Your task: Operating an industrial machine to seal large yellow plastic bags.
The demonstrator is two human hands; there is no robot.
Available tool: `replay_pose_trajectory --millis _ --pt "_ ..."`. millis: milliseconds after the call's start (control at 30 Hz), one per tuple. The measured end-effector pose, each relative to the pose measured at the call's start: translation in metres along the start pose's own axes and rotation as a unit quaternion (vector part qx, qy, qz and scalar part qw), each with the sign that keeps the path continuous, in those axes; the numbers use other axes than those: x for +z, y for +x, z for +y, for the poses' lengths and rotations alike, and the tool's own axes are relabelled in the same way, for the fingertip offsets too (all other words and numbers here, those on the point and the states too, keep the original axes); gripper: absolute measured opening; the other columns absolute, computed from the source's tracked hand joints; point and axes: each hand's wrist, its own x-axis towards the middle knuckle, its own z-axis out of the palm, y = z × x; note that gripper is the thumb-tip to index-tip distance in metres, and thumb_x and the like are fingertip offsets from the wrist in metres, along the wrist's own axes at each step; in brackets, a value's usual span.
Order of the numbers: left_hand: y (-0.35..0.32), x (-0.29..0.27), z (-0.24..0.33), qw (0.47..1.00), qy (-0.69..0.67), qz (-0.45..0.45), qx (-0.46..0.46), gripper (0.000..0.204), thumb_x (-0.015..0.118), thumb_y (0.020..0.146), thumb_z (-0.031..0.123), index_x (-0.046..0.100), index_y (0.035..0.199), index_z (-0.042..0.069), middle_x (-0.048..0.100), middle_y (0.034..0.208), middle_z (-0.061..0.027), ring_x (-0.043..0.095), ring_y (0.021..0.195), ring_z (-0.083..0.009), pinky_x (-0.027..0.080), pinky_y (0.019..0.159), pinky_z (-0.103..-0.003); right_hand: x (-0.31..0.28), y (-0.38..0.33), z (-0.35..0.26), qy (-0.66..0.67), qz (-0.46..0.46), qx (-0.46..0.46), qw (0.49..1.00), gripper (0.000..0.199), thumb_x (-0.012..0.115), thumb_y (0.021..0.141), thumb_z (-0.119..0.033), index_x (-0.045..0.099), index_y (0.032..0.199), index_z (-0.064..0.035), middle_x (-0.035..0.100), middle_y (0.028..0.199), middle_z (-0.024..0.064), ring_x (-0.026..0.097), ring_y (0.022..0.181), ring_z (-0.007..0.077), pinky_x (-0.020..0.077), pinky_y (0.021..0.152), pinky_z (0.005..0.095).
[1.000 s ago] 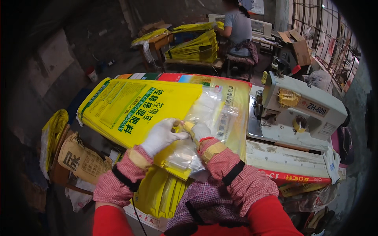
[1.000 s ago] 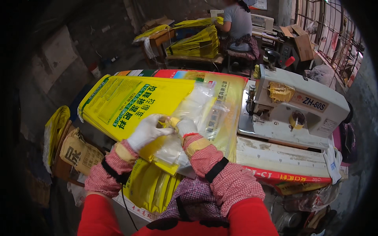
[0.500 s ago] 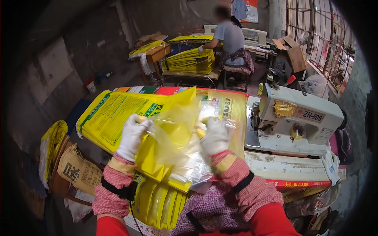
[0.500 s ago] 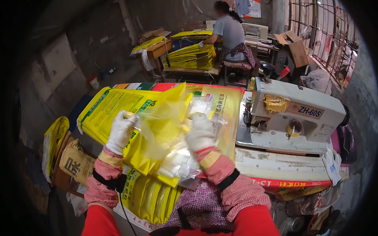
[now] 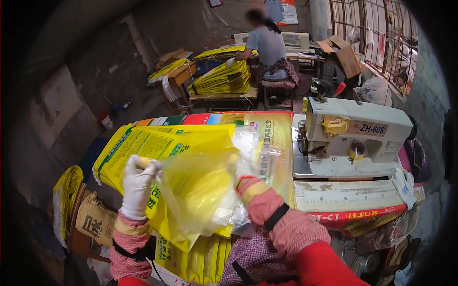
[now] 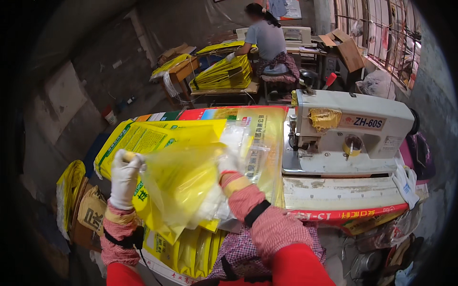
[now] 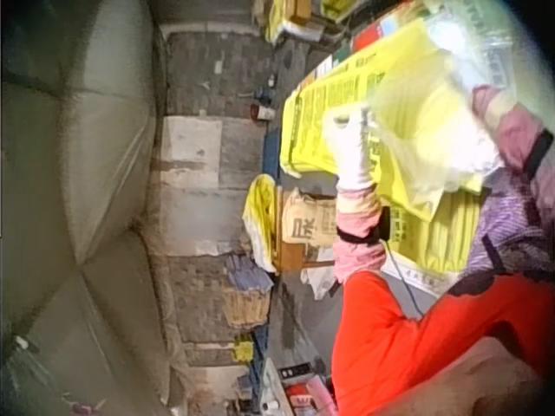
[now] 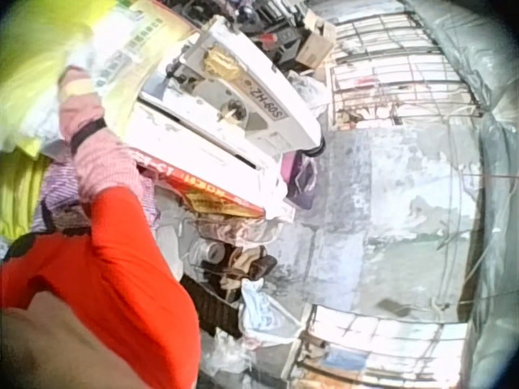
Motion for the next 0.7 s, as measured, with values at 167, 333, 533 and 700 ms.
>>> replay_pose_trajectory --millis 167,333,533,700 --pt "-0.024 0.004 -0.003 0.989 0.093 -0.116 0.011 0.006 0.058 0.079 0.003 0.052 0.080 0.002 0.060 0.074 -0.0079 0.058 0.066 -0.0170 0.048 0.064 -0.029 0.021 -0.013 0.003 0.117 0.026 0.028 0.992 0.034 0.051 0.090 -0.035 0.060 0.101 -0.0047 0.061 0.101 0.0121 0.058 0.090 0.0226 0.0458 0.079 0.0384" --pt "-0.061 0.034 -0.014 0.755 0.361 -0.537 0.101 0.015 0.058 0.080 0.019 0.055 0.081 0.004 0.057 0.074 -0.0160 0.057 0.070 -0.0307 0.048 0.064 -0.035 0.042 -0.014 -0.006 -0.224 0.074 -0.147 0.960 0.058 0.043 0.090 -0.052 0.048 0.121 -0.0031 0.059 0.108 0.0151 0.054 0.097 0.0291 0.0409 0.087 0.0348" --pt "-0.001 0.062 0.025 0.820 0.401 -0.366 0.179 0.013 0.068 0.074 0.016 0.061 0.075 0.005 0.059 0.070 -0.0126 0.060 0.066 -0.0259 0.047 0.060 -0.033 0.050 -0.018 0.030 -0.361 0.056 -0.043 0.930 0.065 0.050 0.085 -0.052 0.043 0.126 -0.0028 0.057 0.114 0.0201 0.053 0.106 0.0386 0.0415 0.091 0.0392" --pt "0.031 0.119 0.016 0.692 0.536 -0.167 0.454 0.014 0.062 0.066 0.009 0.060 0.079 0.005 0.060 0.083 -0.0140 0.059 0.080 -0.0258 0.047 0.071 -0.037 0.062 -0.031 0.019 -0.666 -0.138 -0.095 0.727 0.039 0.045 0.087 -0.036 0.055 0.116 -0.0112 0.059 0.111 0.0173 0.056 0.102 0.0345 0.0436 0.087 0.0389"
